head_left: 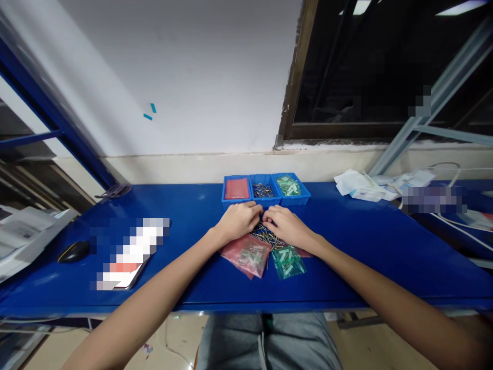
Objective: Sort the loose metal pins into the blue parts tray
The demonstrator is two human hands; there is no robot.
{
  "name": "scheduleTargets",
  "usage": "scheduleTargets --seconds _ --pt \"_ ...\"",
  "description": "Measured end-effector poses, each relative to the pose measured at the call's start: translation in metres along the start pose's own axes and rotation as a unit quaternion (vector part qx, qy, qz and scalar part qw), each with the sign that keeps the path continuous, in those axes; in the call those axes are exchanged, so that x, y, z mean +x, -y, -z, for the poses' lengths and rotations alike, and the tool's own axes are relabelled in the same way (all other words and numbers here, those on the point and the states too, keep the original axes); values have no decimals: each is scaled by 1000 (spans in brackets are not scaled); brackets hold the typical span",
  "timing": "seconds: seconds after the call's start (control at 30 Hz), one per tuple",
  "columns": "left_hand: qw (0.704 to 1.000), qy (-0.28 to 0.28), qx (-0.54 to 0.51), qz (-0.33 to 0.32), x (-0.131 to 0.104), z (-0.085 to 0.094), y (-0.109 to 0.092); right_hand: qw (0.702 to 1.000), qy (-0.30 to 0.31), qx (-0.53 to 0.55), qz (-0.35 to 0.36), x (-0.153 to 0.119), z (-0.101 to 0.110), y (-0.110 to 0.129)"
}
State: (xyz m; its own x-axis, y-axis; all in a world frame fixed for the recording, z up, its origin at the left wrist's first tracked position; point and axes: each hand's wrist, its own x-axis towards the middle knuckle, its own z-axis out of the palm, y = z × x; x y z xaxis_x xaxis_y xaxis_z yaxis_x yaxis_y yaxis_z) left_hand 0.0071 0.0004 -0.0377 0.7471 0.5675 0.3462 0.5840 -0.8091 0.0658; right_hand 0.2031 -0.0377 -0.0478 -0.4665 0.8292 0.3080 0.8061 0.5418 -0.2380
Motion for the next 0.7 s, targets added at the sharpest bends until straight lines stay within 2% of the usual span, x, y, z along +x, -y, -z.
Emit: scheduleTargets --seconds 0.5,0.7 --pt "999 -29 1 40 0 0 -6 1000 -3 -25 -5 2 -1 -1" --pt "998 -54 -13 34 0 3 -6 998 -58 21 15 4 3 -5"
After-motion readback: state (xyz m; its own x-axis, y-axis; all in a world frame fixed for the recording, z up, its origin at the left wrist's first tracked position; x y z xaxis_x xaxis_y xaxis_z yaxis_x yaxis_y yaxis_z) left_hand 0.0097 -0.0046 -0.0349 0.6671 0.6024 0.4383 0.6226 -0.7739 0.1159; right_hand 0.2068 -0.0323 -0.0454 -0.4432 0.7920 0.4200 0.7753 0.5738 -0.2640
